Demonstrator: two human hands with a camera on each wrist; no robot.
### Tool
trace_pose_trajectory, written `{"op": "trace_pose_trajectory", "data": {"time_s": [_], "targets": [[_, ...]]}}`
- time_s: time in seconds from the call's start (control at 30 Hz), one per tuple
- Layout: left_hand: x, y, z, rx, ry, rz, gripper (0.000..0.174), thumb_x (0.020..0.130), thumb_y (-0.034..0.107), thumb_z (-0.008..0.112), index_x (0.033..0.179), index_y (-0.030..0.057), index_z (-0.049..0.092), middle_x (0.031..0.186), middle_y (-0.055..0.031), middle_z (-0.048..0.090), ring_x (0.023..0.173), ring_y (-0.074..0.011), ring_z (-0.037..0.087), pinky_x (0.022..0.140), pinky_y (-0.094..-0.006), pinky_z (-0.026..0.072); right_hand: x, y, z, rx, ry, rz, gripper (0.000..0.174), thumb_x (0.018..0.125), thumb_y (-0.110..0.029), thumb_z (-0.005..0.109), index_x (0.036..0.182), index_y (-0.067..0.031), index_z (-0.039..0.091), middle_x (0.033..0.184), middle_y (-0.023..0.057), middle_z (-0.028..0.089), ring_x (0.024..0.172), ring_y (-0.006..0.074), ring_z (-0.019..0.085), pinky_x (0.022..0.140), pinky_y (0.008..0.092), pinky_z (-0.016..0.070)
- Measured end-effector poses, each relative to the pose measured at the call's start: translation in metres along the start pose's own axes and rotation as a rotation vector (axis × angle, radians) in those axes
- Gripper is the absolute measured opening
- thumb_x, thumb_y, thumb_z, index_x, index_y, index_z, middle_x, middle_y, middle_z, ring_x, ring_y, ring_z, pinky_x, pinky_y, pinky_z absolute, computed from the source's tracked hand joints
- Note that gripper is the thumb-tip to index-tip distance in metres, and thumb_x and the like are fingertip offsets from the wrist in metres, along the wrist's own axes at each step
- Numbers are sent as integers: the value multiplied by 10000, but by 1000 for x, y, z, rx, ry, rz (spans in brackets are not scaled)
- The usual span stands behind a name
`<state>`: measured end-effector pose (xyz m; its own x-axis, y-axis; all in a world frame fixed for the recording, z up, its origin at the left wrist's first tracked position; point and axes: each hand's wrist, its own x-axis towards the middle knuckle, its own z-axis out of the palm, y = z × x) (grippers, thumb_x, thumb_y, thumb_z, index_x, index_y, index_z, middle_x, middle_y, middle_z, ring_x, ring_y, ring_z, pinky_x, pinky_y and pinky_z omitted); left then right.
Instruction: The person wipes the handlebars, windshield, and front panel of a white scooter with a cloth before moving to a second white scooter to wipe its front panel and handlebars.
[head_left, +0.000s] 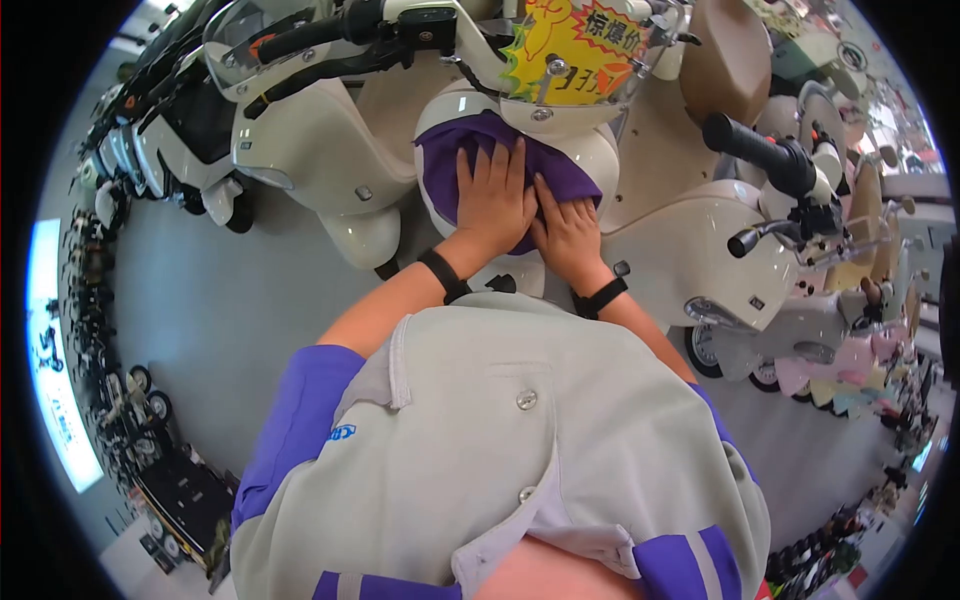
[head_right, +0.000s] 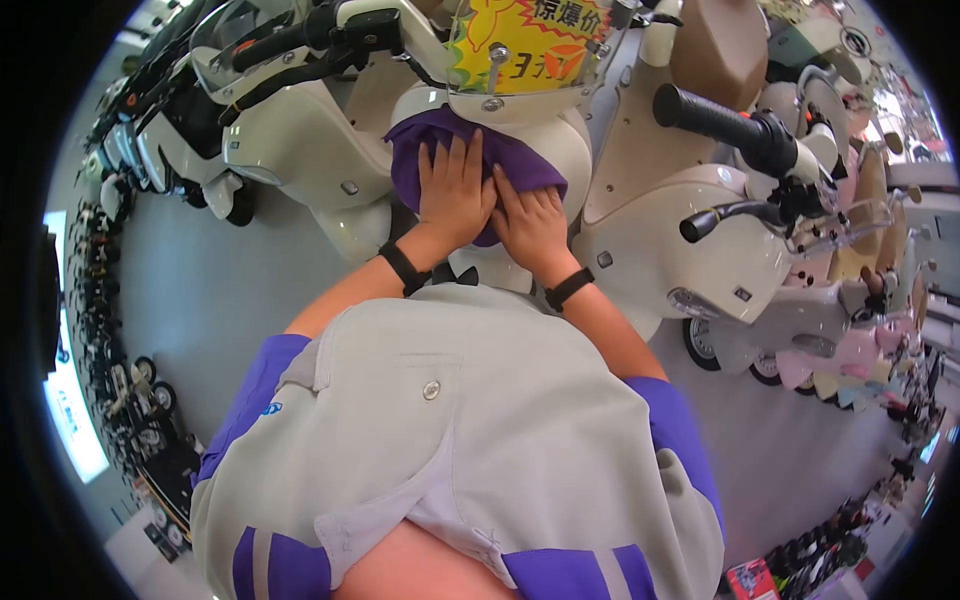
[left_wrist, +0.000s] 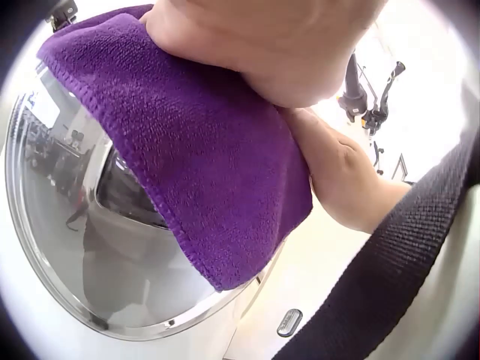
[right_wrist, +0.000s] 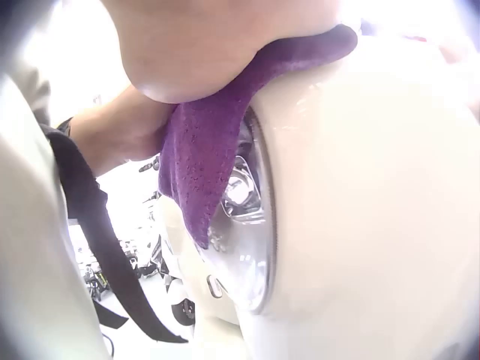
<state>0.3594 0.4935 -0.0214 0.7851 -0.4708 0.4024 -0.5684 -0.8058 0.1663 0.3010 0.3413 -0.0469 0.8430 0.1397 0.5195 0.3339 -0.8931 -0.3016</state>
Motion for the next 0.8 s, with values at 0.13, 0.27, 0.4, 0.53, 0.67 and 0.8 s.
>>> {"op": "trace_pose_trajectory", "data": {"time_s": [0.13,0.27,0.4,0.53,0.67,0.8], "targets": [[-1,-7,-5,-55,22,19,679,904,314,547,1481,-10,394,1383,-263,468,1255,-454,460,1129,-639,239,6,-11,-2,35,-98,24,632,890,-269,629,1474,-85,475,1303,172,592,1244,339,540,1110,481,344],[6,-38,-9,-173,57,10,658,911,300,532,1491,21,392,1402,-276,465,1273,-455,458,1146,-588,260,31,-27,5,-29,-103,-56,643,875,-262,647,1461,-56,478,1278,172,599,1235,341,542,1108,483,344],[18,-87,3,-319,92,-40,659,913,286,517,1506,40,369,1423,-293,445,1294,-487,431,1152,-577,261,70,-44,13,6,-225,-81,677,892,-296,635,1481,-30,435,1281,199,584,1196,377,544,1079,476,361],[33,-127,22,-450,126,-90,672,913,284,513,1515,43,340,1438,-315,422,1308,-487,417,1162,-561,260,107,-58,35,-127,-249,-127,706,885,-316,645,1467,18,426,1249,202,585,1181,364,534,1061,482,368],[48,-160,38,-618,76,-99,613,919,285,509,1476,56,394,1420,-310,440,1298,-473,429,1154,-513,295,134,-80,51,-235,-321,-56,729,884,-326,645,1473,31,405,1262,206,573,1203,362,515,1061,491,359],[62,-189,57,-768,57,-46,499,934,274,494,1380,51,478,1348,-265,506,1236,-451,476,1098,-481,363,156,-99,70,-313,-360,17,738,885,-324,643,1483,28,390,1266,202,570,1211,364,510,1091,487,331]]}}
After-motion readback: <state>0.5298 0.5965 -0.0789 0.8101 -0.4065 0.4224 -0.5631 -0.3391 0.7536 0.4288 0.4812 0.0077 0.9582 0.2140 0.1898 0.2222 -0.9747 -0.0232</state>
